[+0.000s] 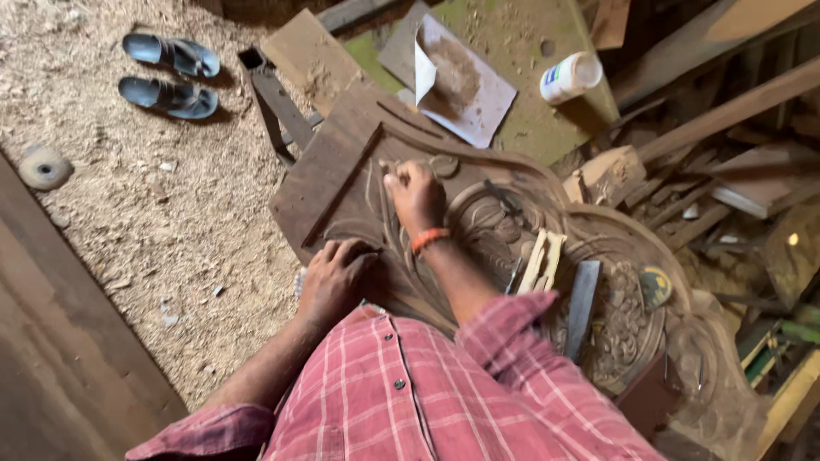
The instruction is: The person carves a floral design into a wooden panel using a chisel and a wooden mallet. They repeatedly strike the chisel to shape the wood and occasionally wipe away debris with their hand.
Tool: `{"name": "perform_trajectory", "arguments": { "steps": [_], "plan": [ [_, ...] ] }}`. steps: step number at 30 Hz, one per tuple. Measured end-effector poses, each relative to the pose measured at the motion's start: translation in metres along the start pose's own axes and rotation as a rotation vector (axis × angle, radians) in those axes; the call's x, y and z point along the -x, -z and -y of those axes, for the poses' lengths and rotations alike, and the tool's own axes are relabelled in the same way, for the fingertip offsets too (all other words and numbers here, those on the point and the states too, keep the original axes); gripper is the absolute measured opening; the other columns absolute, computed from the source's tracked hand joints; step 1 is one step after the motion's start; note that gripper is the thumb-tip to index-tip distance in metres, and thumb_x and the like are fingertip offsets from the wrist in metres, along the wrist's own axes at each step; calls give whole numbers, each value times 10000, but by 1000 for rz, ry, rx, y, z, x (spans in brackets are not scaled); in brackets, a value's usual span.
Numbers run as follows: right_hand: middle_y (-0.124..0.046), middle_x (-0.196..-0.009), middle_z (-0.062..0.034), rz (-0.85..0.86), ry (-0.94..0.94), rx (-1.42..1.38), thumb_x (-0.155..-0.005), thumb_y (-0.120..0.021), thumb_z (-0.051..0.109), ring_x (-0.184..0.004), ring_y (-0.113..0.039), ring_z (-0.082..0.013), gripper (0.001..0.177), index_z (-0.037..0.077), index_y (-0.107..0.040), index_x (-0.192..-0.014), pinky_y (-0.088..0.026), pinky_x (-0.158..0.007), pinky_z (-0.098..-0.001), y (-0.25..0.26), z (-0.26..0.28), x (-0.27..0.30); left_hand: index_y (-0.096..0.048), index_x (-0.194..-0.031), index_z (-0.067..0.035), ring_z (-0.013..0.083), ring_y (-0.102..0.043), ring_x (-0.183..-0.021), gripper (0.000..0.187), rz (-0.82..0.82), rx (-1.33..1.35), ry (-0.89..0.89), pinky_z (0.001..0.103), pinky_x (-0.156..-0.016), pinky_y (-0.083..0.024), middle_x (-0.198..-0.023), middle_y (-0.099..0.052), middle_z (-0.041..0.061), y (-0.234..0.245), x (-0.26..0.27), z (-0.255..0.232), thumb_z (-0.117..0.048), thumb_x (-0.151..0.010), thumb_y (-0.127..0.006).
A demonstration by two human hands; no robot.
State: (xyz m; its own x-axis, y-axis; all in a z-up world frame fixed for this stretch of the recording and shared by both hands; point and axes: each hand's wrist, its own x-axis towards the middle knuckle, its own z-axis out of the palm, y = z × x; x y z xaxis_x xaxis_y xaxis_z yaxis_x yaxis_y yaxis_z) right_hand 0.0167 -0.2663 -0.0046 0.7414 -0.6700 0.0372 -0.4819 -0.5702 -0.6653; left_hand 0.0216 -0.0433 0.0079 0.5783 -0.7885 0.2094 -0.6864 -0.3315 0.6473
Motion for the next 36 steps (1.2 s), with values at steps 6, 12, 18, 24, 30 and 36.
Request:
{"name": "perform_trajectory", "arguments": {
  "steps": [6, 12, 18, 24, 30, 36],
  "plan": [
    [-660, -781, -153, -12, 39, 8, -807, -825, 226, -697, -663, -352, 275, 52, -627, -725, -512, -625, -457, 9, -6, 33, -712, -1189, -148, 241, -570, -1137, 425, -2, -39, -47, 383, -953, -496, -1247, -609, 30, 0, 2, 6, -209, -768, -717],
    [-645, -846, -137, -32, 196, -46, -883, -786, 174, -768, -640, -357, 267, 51, -581, -763, -498, -667, -458, -10, -18, -6, -722, -1166, -167, 240, -576, -1139, 407, 7, -80, -39, 374, -925, -501, -1254, -623, 15, -7, 3, 5, -168, -759, -698],
    [-633, -814, -146, 80, -13, 22, -835, -819, 205, -746, -631, -362, 304, 47, -573, -752, -497, -680, -465, 11, -2, 25, -717, -1178, -150, 238, -582, -1120, 396, -17, -39, -61, 375, -929, -505, -1267, -617, 29, -1, 3, 4, -178, -782, -708],
    [-666, -885, -107, 111, 104, -123, -847, -812, 171, -815, -677, -299, 210, 45, -647, -818, -533, -738, -412, 3, 3, -24, -724, -1162, -129, 272, -582, -1111, 471, 20, -79, -39, 397, -896, -498, -1247, -624, 53, -5, 4, 0, -166, -693, -707],
    [-666, -881, -103, 79, 35, -91, -813, -769, 214, -800, -700, -285, 183, 57, -687, -860, -544, -721, -402, 16, 13, -6, -712, -1188, -156, 253, -577, -1125, 425, 0, -51, -36, 393, -922, -503, -1278, -615, 41, 1, 3, -1, -129, -764, -701],
    [-686, -949, -122, 121, 209, -64, -824, -801, 205, -829, -682, -335, 188, 62, -709, -904, -530, -702, -433, 4, 1, -37, -711, -1185, -148, 258, -574, -1156, 438, 12, -131, -22, 393, -939, -501, -1287, -613, 35, -9, 6, -3, -121, -748, -686]
  ]
}}
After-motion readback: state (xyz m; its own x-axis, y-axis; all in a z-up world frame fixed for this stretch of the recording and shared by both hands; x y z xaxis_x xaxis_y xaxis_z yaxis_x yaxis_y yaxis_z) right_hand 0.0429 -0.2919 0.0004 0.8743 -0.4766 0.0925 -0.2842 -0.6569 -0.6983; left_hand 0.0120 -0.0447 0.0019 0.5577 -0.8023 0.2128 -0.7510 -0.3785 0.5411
